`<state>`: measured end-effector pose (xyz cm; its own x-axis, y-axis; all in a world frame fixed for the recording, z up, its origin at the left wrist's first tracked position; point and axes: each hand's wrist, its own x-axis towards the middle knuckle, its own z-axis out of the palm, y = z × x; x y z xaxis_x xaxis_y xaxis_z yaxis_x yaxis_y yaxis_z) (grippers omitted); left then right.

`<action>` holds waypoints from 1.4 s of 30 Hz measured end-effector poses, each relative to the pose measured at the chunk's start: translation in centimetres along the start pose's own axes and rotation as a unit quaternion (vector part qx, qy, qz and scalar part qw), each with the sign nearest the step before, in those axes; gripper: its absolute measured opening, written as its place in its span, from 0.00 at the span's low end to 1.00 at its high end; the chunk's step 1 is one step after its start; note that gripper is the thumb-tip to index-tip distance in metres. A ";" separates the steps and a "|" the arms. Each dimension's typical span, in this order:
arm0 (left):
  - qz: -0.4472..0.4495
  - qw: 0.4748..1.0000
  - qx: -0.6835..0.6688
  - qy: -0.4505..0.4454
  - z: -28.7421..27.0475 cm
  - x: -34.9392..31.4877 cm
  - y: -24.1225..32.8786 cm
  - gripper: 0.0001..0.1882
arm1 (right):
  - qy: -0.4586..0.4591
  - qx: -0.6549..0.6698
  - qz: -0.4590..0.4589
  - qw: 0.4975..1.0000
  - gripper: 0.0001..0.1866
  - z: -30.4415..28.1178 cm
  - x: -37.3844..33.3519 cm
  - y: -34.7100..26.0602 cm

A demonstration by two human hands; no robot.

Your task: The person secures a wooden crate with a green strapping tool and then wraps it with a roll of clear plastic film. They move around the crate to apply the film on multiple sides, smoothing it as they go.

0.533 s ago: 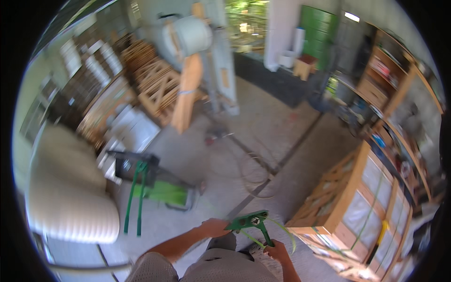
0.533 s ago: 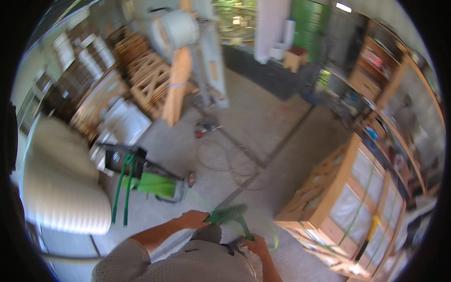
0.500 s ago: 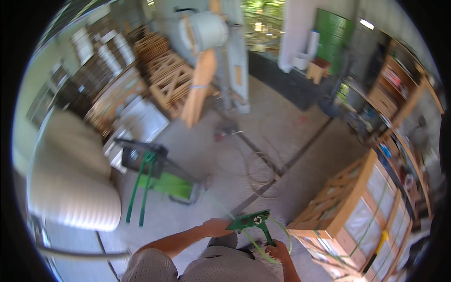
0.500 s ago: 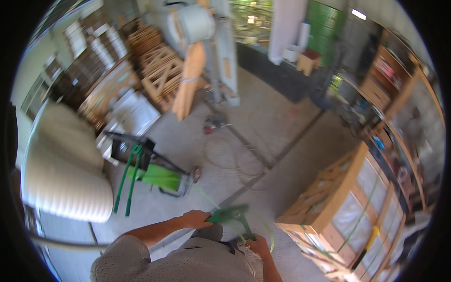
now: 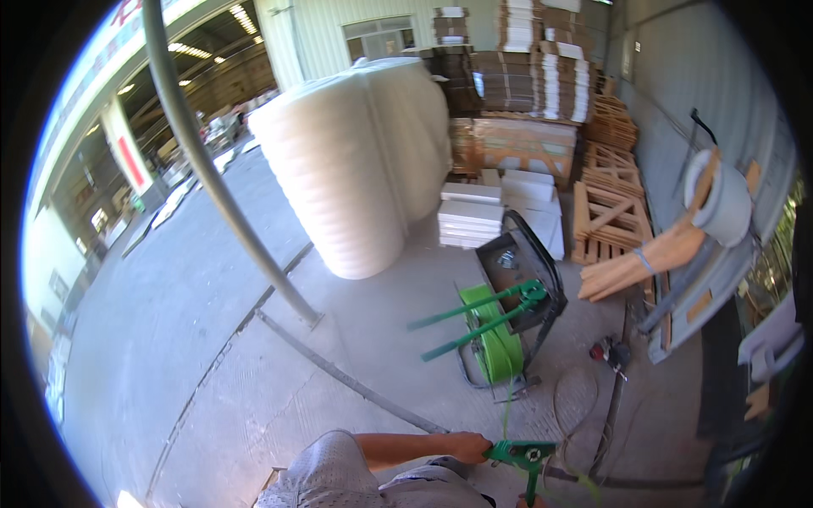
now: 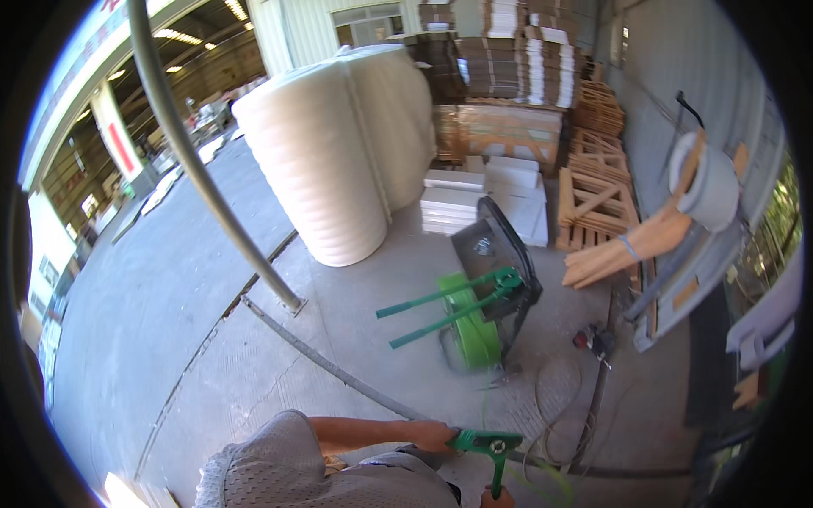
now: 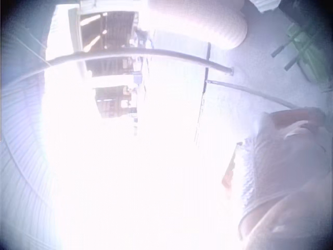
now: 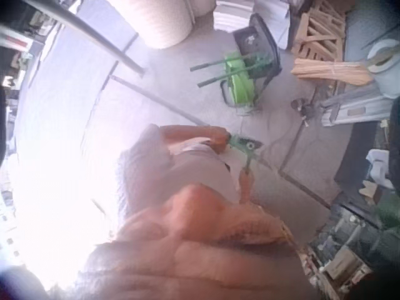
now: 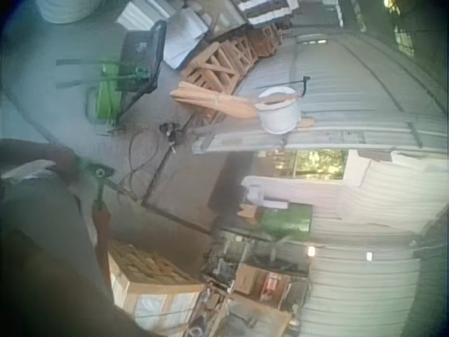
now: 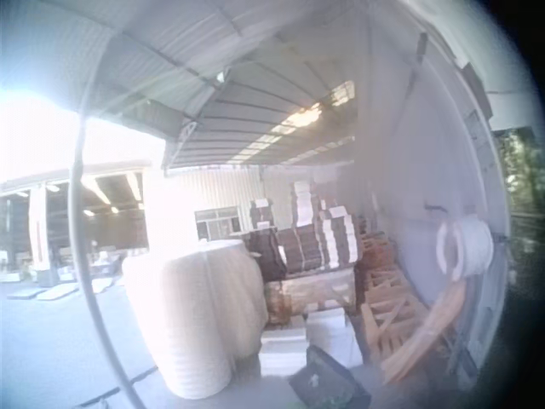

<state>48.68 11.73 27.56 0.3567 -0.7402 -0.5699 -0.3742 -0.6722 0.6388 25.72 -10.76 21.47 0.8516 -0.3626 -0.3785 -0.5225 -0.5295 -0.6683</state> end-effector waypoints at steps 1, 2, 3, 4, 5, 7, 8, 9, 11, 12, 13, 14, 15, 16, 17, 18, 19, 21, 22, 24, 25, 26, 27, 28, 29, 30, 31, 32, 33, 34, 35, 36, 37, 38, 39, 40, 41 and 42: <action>0.002 1.000 0.010 0.002 -1.2 -0.5 -0.4 0.24 | -0.020 -0.062 -0.023 0.998 0.22 -0.6 1.0 -0.3; 0.010 1.000 0.020 0.002 -1.9 -0.9 -0.7 0.23 | -0.037 -0.122 -0.042 0.991 0.22 -0.9 1.8 -0.6; -0.007 1.000 0.006 0.019 -2.1 -1.0 -1.0 0.22 | -0.052 -0.180 -0.064 0.980 0.23 -1.2 2.8 -0.8; -0.018 0.999 -0.006 0.035 -2.0 -0.9 -1.2 0.21 | -0.058 -0.213 -0.081 0.972 0.22 -1.3 3.8 -1.1; -0.033 0.998 -0.018 0.047 -1.8 -0.6 -1.4 0.19 | -0.041 -0.227 -0.102 0.968 0.22 -1.5 5.2 -1.7; -0.040 0.997 -0.012 0.067 -1.7 0.3 -2.2 0.19 | 0.022 -0.239 -0.154 0.959 0.22 -1.6 8.1 -2.3; -0.053 0.996 -0.011 0.076 -1.8 0.6 -2.5 0.19 | 0.082 -0.222 -0.190 0.953 0.22 -1.9 9.3 -2.2; -0.049 0.996 -0.013 0.079 -1.9 0.8 -2.9 0.18 | 0.140 -0.204 -0.235 0.940 0.22 -2.1 10.9 -2.0; -0.052 0.995 -0.014 0.080 -2.4 1.0 -3.4 0.18 | 0.241 -0.191 -0.322 0.895 0.23 -2.4 14.2 -1.0; -0.044 0.996 -0.010 0.082 -2.6 0.9 -3.5 0.18 | 0.269 -0.220 -0.357 0.867 0.23 -2.8 15.8 -0.3; -0.040 0.996 -0.007 0.080 -2.8 0.8 -3.7 0.18 | 0.232 -0.342 -0.363 0.836 0.24 -3.3 17.6 0.2; -0.042 0.995 -0.008 0.086 -2.8 0.6 -3.7 0.17 | 0.194 -0.450 -0.377 0.786 0.24 -3.7 19.2 0.5; -0.039 0.995 -0.007 0.092 -2.8 0.5 -3.7 0.17 | 0.152 -0.555 -0.378 0.725 0.25 -4.0 20.3 0.3; -0.041 0.994 -0.010 0.104 -2.6 0.5 -3.6 0.17 | 0.163 -0.591 -0.408 0.677 0.25 -4.2 20.9 -0.4; -0.043 0.992 -0.011 0.116 -2.3 0.6 -3.4 0.17 | 0.175 -0.623 -0.436 0.625 0.25 -4.5 21.1 -1.7; -0.061 0.990 -0.020 0.124 -1.8 0.8 -3.2 0.17 | 0.185 -0.653 -0.460 0.573 0.25 -5.0 20.6 -3.6; -0.079 0.988 -0.030 0.131 -1.3 1.1 -2.8 0.17 | 0.032 -0.391 -0.261 0.882 0.24 -5.5 19.2 -5.9; -0.127 0.981 -0.040 0.144 0.0 2.2 -1.9 0.17 | -0.054 -0.338 -0.215 0.915 0.22 -8.1 17.8 -11.3; -0.156 0.975 -0.040 0.150 0.8 3.2 -1.4 0.17 | -0.096 -0.310 -0.189 0.927 0.21 -9.3 16.7 -13.5; -0.197 0.965 -0.061 0.162 2.7 5.3 0.0 0.18 | -0.144 -0.397 -0.321 0.848 0.19 -10.8 14.0 -15.7; -0.210 0.959 -0.081 0.170 3.5 6.5 0.3 0.18 | -0.169 -0.385 -0.345 0.839 0.19 -10.0 12.9 -16.1; -0.224 0.953 -0.099 0.179 4.3 7.8 0.5 0.18 | -0.193 -0.346 -0.332 0.856 0.19 -9.3 12.3 -15.6; -0.220 0.953 -0.136 0.159 5.0 9.1 0.6 0.18 | -0.214 -0.297 -0.304 0.879 0.20 -8.2 11.9 -14.6; -0.216 0.951 -0.172 0.138 5.8 10.6 0.7 0.18 | -0.226 -0.262 -0.277 0.897 0.20 -7.1 12.0 -13.0; -0.214 0.946 -0.219 0.110 6.7 12.0 0.7 0.18 | -0.232 -0.233 -0.249 0.911 0.20 -6.4 12.6 -11.1; -0.207 0.947 -0.211 0.129 7.7 13.2 0.9 0.18 | -0.234 -0.210 -0.224 0.923 0.20 -5.9 13.2 -8.8; -0.201 0.946 -0.212 0.142 8.5 14.3 1.0 0.19 | -0.229 -0.188 -0.202 0.933 0.20 -5.7 14.0 -6.6; -0.199 0.941 -0.229 0.148 9.3 15.2 1.3 0.19 | -0.221 -0.167 -0.185 0.943 0.20 -5.5 14.9 -4.5; -0.180 0.951 -0.202 0.146 9.8 15.7 1.6 0.19 | -0.210 -0.147 -0.170 0.952 0.20 -5.5 15.7 -2.6; -0.164 0.957 -0.192 0.140 10.0 16.1 2.2 0.19 | -0.190 -0.125 -0.160 0.961 0.20 -5.5 16.3 -0.9; -0.153 0.965 -0.173 0.128 10.0 16.2 3.0 0.19 | -0.165 -0.100 -0.153 0.969 0.21 -5.6 16.7 0.5; -0.149 0.964 -0.172 0.137 9.9 16.0 4.1 0.19 | -0.130 -0.074 -0.154 0.977 0.21 -5.6 16.9 1.3; -0.150 0.966 -0.161 0.139 9.6 15.6 5.4 0.18 | -0.082 -0.046 -0.162 0.982 0.21 -5.8 16.8 1.7; -0.153 0.967 -0.149 0.137 9.3 15.1 7.0 0.18 | -0.028 -0.018 -0.175 0.984 0.21 -6.1 16.4 1.6; -0.162 0.963 -0.161 0.142 8.9 14.6 8.5 0.18 | 0.002 -0.016 -0.185 0.983 0.21 -6.9 16.1 1.1; -0.173 0.959 -0.172 0.145 8.4 14.2 9.9 0.18 | 0.033 -0.015 -0.194 0.980 0.21 -8.0 15.6 0.1; -0.181 0.953 -0.188 0.153 8.0 13.7 11.0 0.18 | 0.063 -0.015 -0.206 0.976 0.21 -9.2 15.0 -1.4; -0.182 0.956 -0.175 0.151 7.7 13.2 11.7 0.17 | 0.092 -0.064 -0.198 0.974 0.21 -11.1 14.9 -3.0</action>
<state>42.46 -6.05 23.53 0.6588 -0.3848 -0.6464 0.1119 -0.7996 0.5901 39.45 -23.11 24.97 0.9716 -0.2355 0.0213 -0.1657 -0.7424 -0.6491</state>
